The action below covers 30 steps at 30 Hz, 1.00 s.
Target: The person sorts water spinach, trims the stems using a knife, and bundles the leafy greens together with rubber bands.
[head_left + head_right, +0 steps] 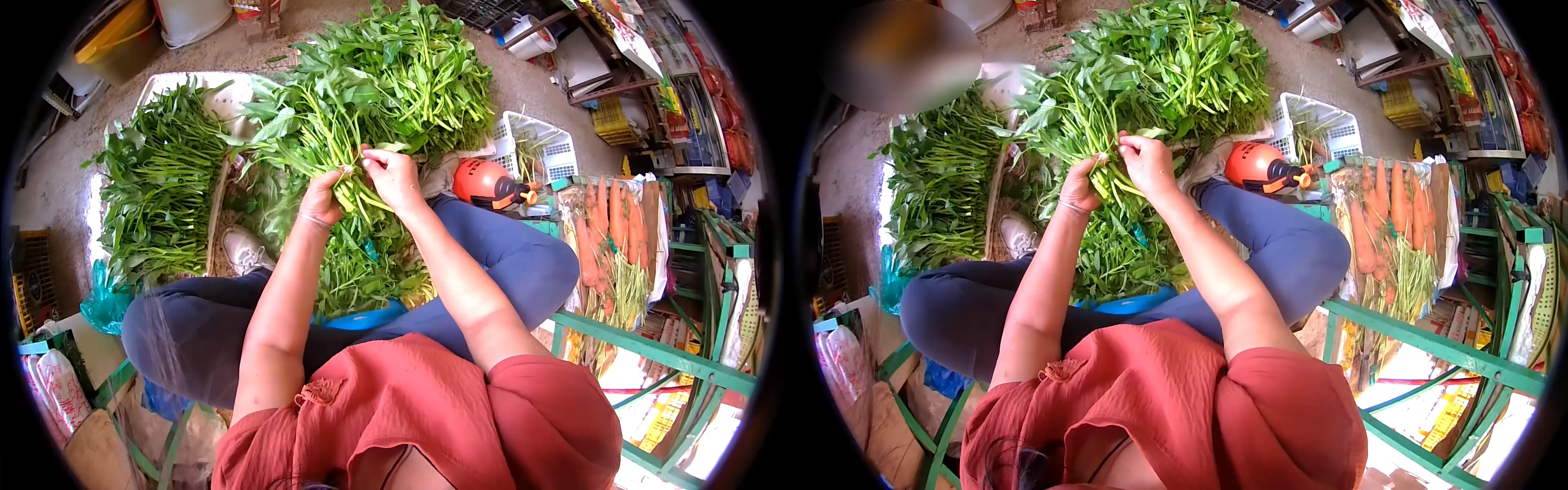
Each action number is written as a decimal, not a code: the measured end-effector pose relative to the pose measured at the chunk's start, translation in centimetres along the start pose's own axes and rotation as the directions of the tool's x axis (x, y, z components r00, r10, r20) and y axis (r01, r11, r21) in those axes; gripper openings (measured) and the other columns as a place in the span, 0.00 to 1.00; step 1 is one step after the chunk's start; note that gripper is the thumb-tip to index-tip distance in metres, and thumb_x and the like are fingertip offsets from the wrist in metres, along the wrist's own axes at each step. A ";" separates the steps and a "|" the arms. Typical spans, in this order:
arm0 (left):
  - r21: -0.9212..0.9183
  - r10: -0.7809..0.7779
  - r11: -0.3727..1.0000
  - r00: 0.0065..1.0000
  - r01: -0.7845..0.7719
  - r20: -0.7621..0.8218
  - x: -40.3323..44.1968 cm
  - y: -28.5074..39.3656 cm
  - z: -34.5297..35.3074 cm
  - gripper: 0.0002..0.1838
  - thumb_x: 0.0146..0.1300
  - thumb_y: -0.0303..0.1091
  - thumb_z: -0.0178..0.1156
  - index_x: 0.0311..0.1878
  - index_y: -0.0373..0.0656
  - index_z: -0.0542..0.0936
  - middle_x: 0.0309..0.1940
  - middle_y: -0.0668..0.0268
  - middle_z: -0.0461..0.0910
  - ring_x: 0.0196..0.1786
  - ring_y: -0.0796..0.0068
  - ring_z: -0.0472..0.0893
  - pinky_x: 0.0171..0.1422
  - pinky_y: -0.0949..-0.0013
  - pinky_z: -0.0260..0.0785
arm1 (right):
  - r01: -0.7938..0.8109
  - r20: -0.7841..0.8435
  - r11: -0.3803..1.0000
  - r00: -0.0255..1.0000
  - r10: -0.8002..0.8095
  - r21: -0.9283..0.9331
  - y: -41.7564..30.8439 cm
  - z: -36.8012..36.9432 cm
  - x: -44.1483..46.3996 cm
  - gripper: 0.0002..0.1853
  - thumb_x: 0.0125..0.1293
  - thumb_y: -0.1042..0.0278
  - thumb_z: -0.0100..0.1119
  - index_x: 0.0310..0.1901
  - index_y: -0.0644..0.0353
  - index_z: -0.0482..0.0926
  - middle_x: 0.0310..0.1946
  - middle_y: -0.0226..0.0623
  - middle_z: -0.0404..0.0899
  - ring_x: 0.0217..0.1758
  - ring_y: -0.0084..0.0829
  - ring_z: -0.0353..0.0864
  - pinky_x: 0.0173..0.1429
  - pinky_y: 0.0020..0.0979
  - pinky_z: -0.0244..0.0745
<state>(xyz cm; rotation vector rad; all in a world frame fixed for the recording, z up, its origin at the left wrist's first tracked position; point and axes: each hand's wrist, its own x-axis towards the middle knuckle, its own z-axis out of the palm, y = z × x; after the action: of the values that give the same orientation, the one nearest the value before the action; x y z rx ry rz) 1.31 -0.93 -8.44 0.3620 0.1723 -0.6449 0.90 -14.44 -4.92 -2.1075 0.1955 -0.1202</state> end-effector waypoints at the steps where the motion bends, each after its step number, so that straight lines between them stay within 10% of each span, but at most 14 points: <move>1: -0.017 -0.016 1.000 1.000 0.016 -0.008 0.2 -0.2 -0.4 0.14 0.52 0.30 0.54 0.42 0.36 0.75 0.36 0.61 0.78 0.39 0.70 0.77 0.47 0.66 0.69 | 0.017 0.007 0.999 1.000 -0.017 -0.028 -0.4 -0.3 -0.2 0.08 0.52 0.72 0.56 0.33 0.64 0.79 0.32 0.44 0.78 0.31 0.36 0.80 0.37 0.29 0.72; 8: 0.003 -0.026 1.000 0.989 0.027 -0.145 0.9 -0.7 -0.9 0.09 0.52 0.27 0.52 0.37 0.36 0.75 0.31 0.61 0.77 0.33 0.69 0.77 0.42 0.67 0.72 | 0.096 0.022 0.891 0.995 -0.096 -0.443 -1.9 -0.9 -1.1 0.07 0.49 0.66 0.59 0.27 0.61 0.79 0.25 0.45 0.77 0.27 0.43 0.77 0.34 0.35 0.71; 14: 0.094 -0.031 0.995 0.999 0.027 0.032 0.0 0.4 0.9 0.19 0.53 0.29 0.51 0.50 0.33 0.71 0.41 0.61 0.76 0.41 0.69 0.77 0.47 0.66 0.70 | -0.092 0.148 0.996 0.985 0.093 -0.012 0.3 -0.8 0.3 0.06 0.49 0.76 0.58 0.31 0.64 0.79 0.27 0.39 0.80 0.27 0.26 0.79 0.36 0.24 0.72; 19: 0.123 -0.006 0.992 1.000 0.003 0.027 -0.7 0.5 1.3 0.18 0.53 0.28 0.52 0.48 0.33 0.72 0.39 0.60 0.77 0.38 0.69 0.77 0.44 0.66 0.72 | -0.468 0.219 0.824 0.883 0.416 0.320 -1.2 -1.2 0.0 0.07 0.51 0.75 0.60 0.31 0.68 0.78 0.24 0.33 0.79 0.24 0.21 0.76 0.30 0.20 0.71; 26: 0.045 0.056 0.998 0.982 -0.049 -0.179 1.2 -0.8 -1.9 0.10 0.52 0.29 0.54 0.36 0.35 0.75 0.31 0.60 0.77 0.33 0.68 0.77 0.39 0.66 0.72 | -0.269 0.019 0.959 0.962 0.272 -0.088 0.4 -1.1 -1.0 0.06 0.50 0.68 0.62 0.23 0.62 0.79 0.14 0.34 0.76 0.18 0.19 0.75 0.23 0.23 0.70; 30: -0.177 0.097 0.977 0.989 -0.115 -0.109 1.1 0.7 -2.5 0.12 0.52 0.32 0.54 0.38 0.35 0.75 0.33 0.58 0.77 0.35 0.61 0.77 0.45 0.54 0.71 | -0.494 0.299 0.825 0.772 0.562 -0.275 2.1 -3.3 -1.9 0.10 0.50 0.66 0.63 0.27 0.65 0.77 0.15 0.32 0.75 0.11 0.18 0.68 0.14 0.20 0.62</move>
<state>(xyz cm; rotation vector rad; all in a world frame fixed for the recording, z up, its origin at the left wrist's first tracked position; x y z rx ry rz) 2.48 -0.08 -10.85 0.2242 0.3035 -0.5008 -1.67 -17.91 -4.99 -2.1247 0.5871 0.6566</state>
